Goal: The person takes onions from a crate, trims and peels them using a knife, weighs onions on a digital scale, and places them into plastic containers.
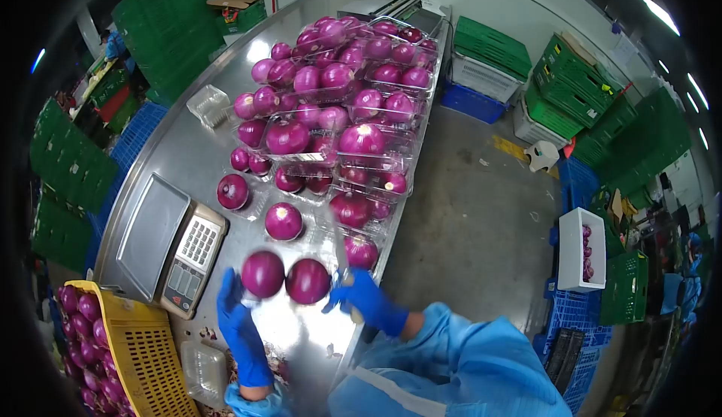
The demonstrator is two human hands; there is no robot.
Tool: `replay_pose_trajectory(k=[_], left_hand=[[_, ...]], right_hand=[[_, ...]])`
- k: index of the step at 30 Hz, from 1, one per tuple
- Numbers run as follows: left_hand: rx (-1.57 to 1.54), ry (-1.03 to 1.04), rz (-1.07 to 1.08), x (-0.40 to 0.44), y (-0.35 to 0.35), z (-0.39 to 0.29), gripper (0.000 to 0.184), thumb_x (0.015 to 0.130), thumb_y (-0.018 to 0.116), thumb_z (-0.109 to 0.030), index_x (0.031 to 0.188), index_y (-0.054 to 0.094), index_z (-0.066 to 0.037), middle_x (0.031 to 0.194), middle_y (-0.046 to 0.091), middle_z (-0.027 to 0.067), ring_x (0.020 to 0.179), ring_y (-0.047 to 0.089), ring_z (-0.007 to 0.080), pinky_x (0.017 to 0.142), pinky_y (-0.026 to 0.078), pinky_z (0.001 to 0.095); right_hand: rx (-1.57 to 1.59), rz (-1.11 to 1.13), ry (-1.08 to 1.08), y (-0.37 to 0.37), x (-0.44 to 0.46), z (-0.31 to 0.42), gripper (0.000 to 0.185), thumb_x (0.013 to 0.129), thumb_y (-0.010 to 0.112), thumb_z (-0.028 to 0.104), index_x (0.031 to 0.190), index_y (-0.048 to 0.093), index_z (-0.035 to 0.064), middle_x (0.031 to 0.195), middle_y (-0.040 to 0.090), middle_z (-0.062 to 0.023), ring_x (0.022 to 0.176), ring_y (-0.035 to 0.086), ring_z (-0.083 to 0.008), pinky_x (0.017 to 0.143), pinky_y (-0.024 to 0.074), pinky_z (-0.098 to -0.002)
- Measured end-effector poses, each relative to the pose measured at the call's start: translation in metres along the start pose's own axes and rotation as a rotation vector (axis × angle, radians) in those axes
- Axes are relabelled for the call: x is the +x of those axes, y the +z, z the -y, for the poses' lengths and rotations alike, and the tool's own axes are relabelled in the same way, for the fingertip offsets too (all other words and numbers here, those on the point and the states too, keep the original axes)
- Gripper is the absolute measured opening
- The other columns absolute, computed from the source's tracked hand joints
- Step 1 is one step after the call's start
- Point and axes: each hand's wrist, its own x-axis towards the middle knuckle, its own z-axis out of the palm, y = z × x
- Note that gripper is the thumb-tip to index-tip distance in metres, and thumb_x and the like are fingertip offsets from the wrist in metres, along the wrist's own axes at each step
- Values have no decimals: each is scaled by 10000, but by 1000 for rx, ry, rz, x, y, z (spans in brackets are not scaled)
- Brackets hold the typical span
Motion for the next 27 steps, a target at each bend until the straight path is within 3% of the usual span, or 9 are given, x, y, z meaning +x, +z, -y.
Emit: replay_pose_trajectory(k=[2,5,7,11,16,19,23,25,27], left_hand=[[-25,133,132,11,38,-54,791,766,681,-278,1433,363,3,1473,377,162,1351,376,288,1067,346,392],[-45,282,271,22,65,-81,889,735,720,-418,1440,357,-17,1485,367,163,1338,399,289,1044,361,420],[-49,244,317,20,67,-87,879,739,723,-418,1431,366,-10,1470,390,162,1308,435,292,1020,390,410],[-15,-43,260,13,18,-44,733,764,713,-324,1360,457,20,1367,507,163,1128,575,273,877,489,339],[189,-303,89,-20,-51,-8,493,890,547,-31,1368,439,29,1250,564,156,1035,618,249,787,529,303],[409,-315,-30,-41,-52,-55,389,885,590,-34,1264,559,49,1289,560,152,1150,546,232,1003,445,350],[521,-163,-258,-61,-117,-21,364,888,605,-80,1214,574,78,1172,620,174,1074,582,253,965,470,333],[801,-41,-247,-79,-195,27,572,846,605,-89,1381,439,28,1376,500,168,1216,512,250,1000,423,364],[913,-143,-304,-86,-176,8,618,856,633,-96,1411,391,27,1414,455,175,1273,457,267,1060,362,369]], right_hand=[[59,-108,-165,-29,23,45,40,843,572,66,835,540,44,648,534,-32,495,481,-88,465,375,-248],[595,-223,-52,-100,73,100,37,831,553,84,800,542,67,686,487,-24,567,533,-122,498,426,-297],[775,-255,69,-148,103,135,56,797,531,-9,825,557,32,811,543,-59,591,520,-180,461,433,-230],[561,-497,-25,-219,160,170,49,808,527,-3,846,557,-10,793,559,-123,676,599,-248,438,425,-227],[510,-353,-13,-342,228,134,60,818,565,29,854,558,-19,788,562,-154,732,633,-255,442,434,-220],[391,-414,51,-347,239,130,103,848,598,98,880,568,5,808,592,-146,783,656,-249,446,468,-233],[298,-602,8,-318,238,137,166,872,616,142,997,611,33,890,640,-106,812,663,-246,581,539,-279],[318,-576,-89,-333,241,122,233,867,638,166,1062,619,38,942,662,-116,785,661,-236,656,544,-308],[63,-476,-191,-325,223,128,245,899,642,205,1087,637,49,918,661,-52,782,633,-186,695,527,-287]])
